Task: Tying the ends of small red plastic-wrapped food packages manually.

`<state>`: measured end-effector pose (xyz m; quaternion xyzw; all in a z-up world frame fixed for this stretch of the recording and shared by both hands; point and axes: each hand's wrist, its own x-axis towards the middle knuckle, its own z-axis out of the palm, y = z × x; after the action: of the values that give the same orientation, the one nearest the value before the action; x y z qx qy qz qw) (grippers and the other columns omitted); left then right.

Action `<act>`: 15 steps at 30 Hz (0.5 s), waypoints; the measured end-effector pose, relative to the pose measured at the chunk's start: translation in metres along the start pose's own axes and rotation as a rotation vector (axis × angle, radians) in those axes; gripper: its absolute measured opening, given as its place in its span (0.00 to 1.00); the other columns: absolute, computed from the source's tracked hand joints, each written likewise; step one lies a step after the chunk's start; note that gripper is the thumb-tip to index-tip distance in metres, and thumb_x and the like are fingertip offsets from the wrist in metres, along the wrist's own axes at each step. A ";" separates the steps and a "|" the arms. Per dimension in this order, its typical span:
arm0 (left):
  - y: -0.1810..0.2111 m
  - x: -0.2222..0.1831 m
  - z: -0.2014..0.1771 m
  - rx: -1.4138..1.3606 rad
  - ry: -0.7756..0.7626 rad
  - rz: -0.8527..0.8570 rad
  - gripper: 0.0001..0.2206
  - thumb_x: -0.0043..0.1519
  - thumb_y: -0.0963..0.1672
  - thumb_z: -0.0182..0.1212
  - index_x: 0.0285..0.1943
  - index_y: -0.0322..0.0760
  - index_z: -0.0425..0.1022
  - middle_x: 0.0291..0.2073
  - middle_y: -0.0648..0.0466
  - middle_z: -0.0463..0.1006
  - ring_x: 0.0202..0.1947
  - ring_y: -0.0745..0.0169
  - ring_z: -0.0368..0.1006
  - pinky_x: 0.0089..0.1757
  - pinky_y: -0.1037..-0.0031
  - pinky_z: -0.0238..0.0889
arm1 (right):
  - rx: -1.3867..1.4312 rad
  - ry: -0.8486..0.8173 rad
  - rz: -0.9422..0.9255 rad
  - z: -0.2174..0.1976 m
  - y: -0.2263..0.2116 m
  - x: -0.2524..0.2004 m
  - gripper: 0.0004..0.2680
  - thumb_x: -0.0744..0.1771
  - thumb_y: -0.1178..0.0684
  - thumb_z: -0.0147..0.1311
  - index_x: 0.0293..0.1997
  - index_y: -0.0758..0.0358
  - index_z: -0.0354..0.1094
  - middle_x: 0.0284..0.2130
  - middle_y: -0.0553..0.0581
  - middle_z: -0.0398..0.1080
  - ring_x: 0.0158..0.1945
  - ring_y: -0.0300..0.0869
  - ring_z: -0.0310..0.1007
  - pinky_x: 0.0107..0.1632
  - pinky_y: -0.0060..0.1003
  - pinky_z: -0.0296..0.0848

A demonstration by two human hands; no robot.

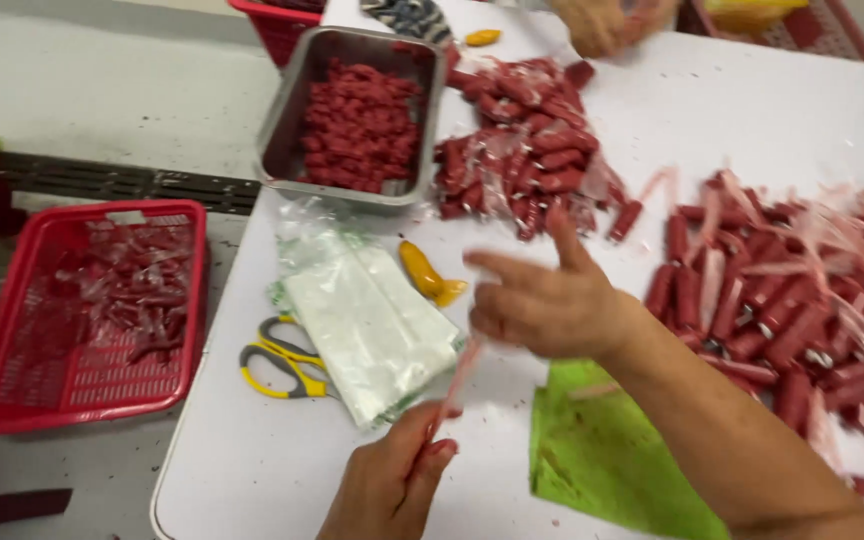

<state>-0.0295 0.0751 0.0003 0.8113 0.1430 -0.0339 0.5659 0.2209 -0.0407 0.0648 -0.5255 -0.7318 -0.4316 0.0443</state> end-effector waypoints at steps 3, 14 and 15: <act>-0.025 0.005 0.000 -0.002 0.131 -0.052 0.09 0.62 0.51 0.57 0.41 0.58 0.84 0.15 0.65 0.68 0.18 0.73 0.63 0.28 0.82 0.61 | 0.818 0.424 0.969 0.050 0.048 0.066 0.19 0.74 0.49 0.22 0.25 0.57 0.57 0.21 0.49 0.58 0.28 0.41 0.62 0.80 0.43 0.28; 0.038 0.080 -0.003 -0.037 0.486 0.686 0.12 0.69 0.41 0.48 0.55 0.38 0.78 0.41 0.52 0.71 0.34 0.65 0.73 0.41 0.78 0.70 | 1.938 0.167 1.263 0.018 -0.104 -0.013 0.14 0.70 0.58 0.43 0.63 0.67 0.63 0.77 0.56 0.28 0.76 0.45 0.44 0.73 0.46 0.52; 0.034 0.083 0.007 -0.042 0.449 0.677 0.12 0.69 0.41 0.48 0.55 0.38 0.78 0.41 0.52 0.71 0.34 0.65 0.73 0.41 0.78 0.70 | 1.929 0.188 1.304 0.000 -0.104 -0.014 0.14 0.70 0.58 0.43 0.63 0.67 0.63 0.77 0.56 0.28 0.76 0.45 0.44 0.73 0.46 0.52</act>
<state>0.0601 0.0736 0.0103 0.7880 -0.0114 0.3355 0.5161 0.1434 -0.0585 -0.0036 -0.5163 -0.3417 0.3707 0.6923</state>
